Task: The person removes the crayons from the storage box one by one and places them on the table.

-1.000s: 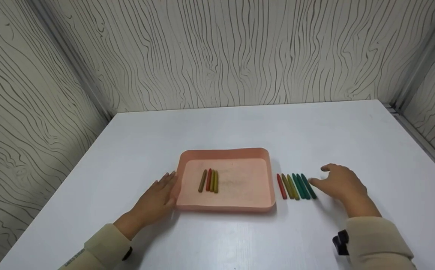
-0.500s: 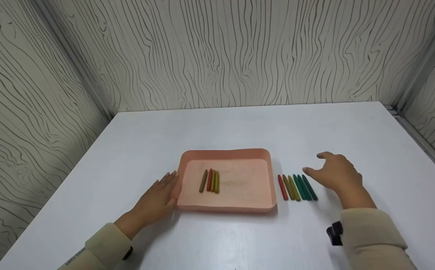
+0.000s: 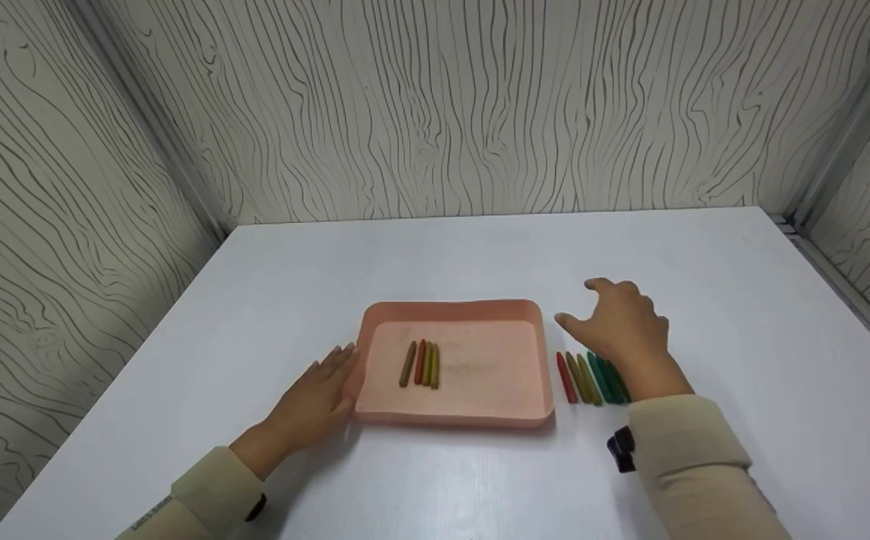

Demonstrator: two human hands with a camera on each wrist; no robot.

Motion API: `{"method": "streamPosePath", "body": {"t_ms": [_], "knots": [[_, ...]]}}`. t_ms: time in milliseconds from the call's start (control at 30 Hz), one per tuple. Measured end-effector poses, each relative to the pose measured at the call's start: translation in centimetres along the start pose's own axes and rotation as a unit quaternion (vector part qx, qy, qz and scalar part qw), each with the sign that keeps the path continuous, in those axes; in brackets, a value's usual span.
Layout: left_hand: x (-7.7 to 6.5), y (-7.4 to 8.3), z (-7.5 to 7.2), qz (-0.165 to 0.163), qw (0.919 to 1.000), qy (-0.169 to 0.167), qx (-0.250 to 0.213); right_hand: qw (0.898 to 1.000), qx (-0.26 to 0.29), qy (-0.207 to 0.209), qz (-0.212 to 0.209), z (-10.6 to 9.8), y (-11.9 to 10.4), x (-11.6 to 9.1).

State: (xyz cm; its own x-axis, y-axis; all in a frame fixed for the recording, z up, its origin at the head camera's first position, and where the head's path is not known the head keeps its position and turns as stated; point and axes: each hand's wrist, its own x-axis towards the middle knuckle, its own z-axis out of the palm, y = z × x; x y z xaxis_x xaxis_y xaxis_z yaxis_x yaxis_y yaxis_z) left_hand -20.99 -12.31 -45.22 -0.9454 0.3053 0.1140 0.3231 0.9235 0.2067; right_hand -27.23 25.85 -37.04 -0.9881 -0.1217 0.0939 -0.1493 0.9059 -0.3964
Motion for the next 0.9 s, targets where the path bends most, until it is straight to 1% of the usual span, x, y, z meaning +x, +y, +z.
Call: {"method": "streamPosePath", "body": {"t_ms": [200,500,700,900], "knots": [[0.0,0.0,0.0,0.000,1.0000,0.001,0.005,1.000,0.002,-0.003,-0.014,0.8,-2.3,0.5],[0.0,0.1,-0.1,0.002,0.9998,-0.004,0.018,0.999,0.005,0.000,-0.033,2.9,-4.6,1.2],[0.0,0.1,-0.1,0.006,0.9999,0.006,0.015,0.999,0.003,-0.007,-0.049,4.2,-6.1,1.2],[0.0,0.0,0.0,0.006,0.9999,0.011,0.007,0.998,0.010,-0.016,-0.058,6.1,-7.4,1.2]]}}
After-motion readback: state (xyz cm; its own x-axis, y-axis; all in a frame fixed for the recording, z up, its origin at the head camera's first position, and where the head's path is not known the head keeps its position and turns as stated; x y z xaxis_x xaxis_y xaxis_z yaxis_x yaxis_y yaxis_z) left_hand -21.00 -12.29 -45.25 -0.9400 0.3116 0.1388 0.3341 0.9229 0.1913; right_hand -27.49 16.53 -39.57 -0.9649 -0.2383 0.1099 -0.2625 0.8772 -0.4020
